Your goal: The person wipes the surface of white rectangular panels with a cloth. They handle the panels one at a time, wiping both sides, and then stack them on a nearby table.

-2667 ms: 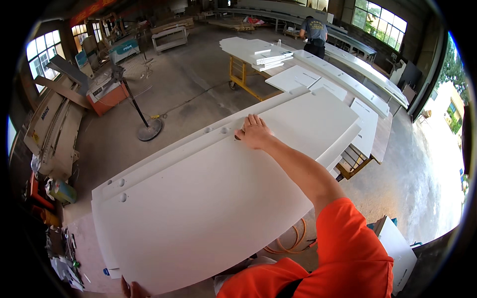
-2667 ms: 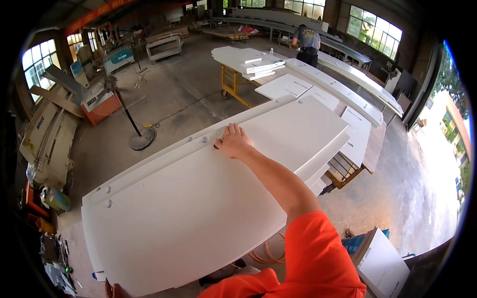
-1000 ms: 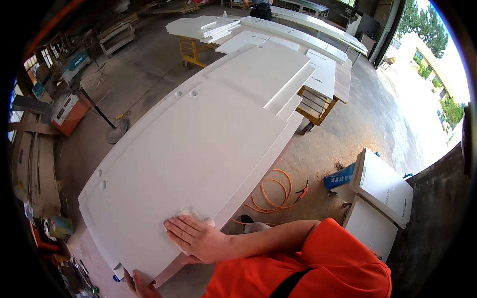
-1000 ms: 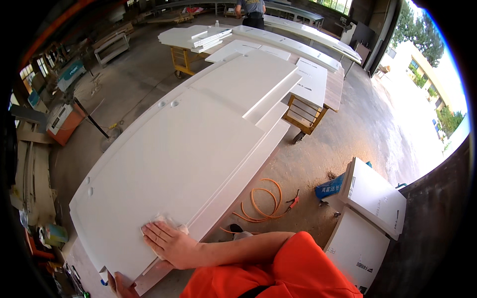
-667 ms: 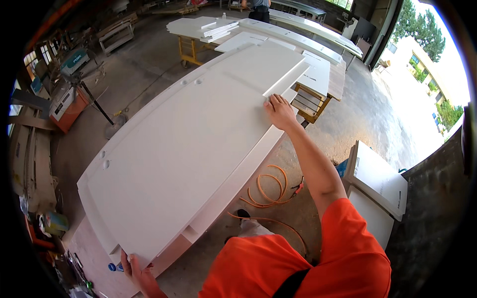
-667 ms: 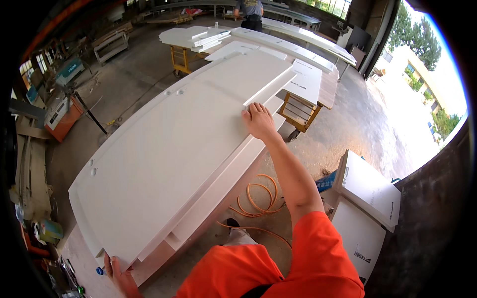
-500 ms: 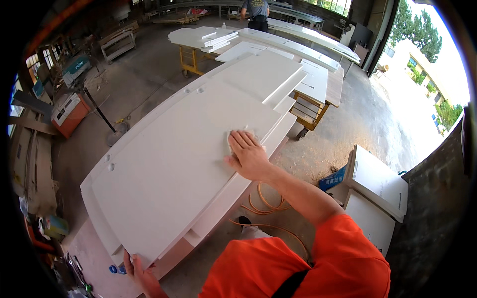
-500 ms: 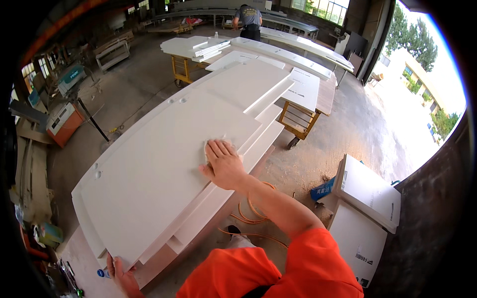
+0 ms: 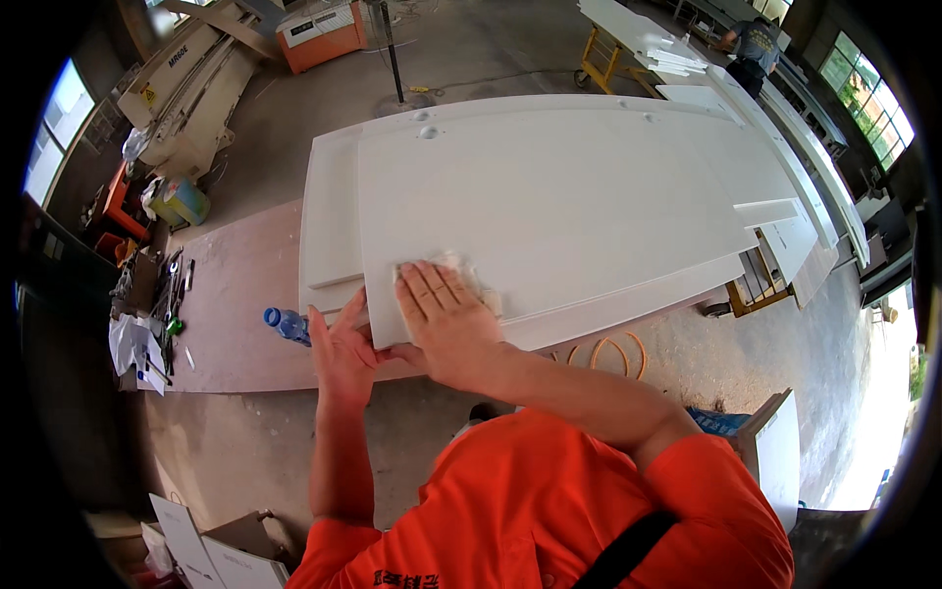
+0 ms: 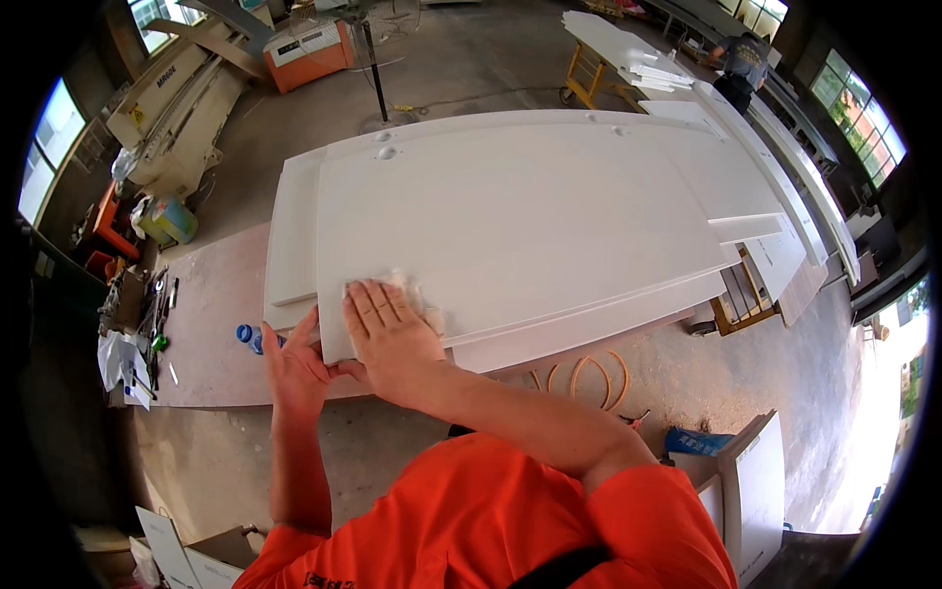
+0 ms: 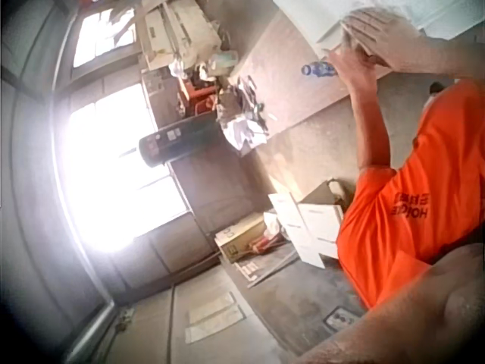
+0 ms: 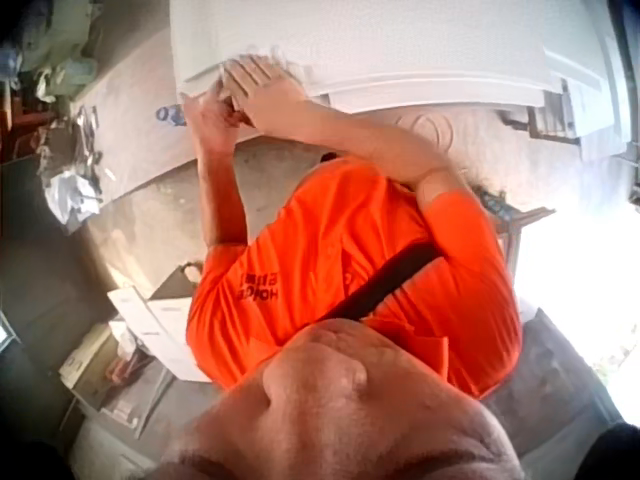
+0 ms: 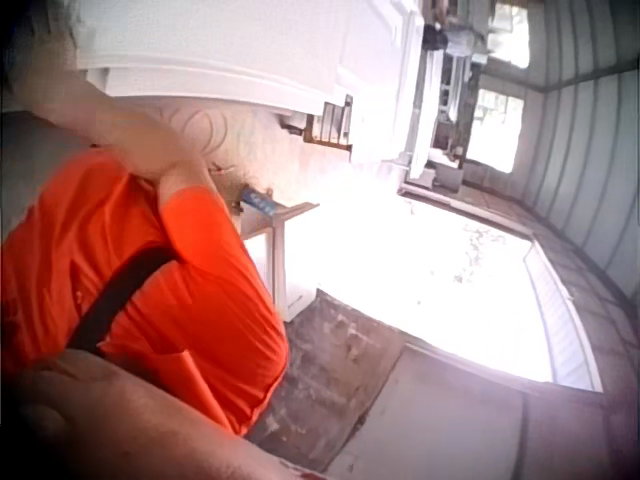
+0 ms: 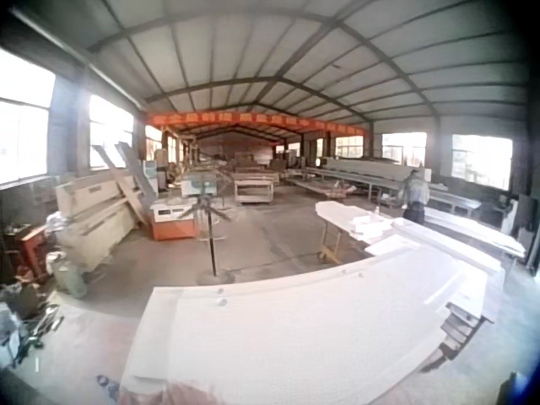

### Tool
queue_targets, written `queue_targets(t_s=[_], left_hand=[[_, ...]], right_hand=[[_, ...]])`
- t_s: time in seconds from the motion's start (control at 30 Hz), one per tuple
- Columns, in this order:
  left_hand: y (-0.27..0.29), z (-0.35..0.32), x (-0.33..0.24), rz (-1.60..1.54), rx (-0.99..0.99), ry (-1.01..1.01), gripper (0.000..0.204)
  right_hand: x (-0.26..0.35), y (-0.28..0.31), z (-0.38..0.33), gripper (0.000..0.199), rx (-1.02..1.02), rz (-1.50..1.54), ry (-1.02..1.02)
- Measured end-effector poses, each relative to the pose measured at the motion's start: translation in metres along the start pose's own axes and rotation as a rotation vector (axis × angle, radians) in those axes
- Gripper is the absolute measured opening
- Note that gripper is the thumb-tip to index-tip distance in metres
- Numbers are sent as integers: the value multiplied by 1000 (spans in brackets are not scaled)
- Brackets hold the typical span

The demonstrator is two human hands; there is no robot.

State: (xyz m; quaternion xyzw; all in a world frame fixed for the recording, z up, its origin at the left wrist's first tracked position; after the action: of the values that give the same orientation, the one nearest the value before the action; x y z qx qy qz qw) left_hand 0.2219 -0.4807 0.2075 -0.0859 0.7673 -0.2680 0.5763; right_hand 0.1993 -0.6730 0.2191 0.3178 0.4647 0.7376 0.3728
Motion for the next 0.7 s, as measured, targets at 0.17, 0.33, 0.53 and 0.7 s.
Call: queue_targets(t_s=[0.17,0.33,0.53,0.7], left_hand=[[22,4,7,-291,86,48,98],[49,-4,27,93,7,-196,61],[14,22,32,1305,-209,-1048,56],[-1,39,16,1488,-13,-1334,47]], right_hand=[[20,-13,7,63,-84,-132,240],[-117,50,-113,56,-196,-190,-88],[-229,98,-239,50,-302,-364,-442],[-241,102,-234,62,-409,-398,-372]])
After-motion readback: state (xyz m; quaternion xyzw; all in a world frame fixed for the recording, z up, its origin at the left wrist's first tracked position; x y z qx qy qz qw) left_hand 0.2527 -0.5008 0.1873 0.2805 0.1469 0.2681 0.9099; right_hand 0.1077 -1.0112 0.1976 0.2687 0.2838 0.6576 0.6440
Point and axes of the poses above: each hand's wrist, its own z-axis towards the middle knuckle, its own y-axis out of the back of the hand, x = y × z, the point moved 1 cm from there along z, towards the middle knuckle, and after that the axes turned 2 degrees about z, right-handed, at the moved point
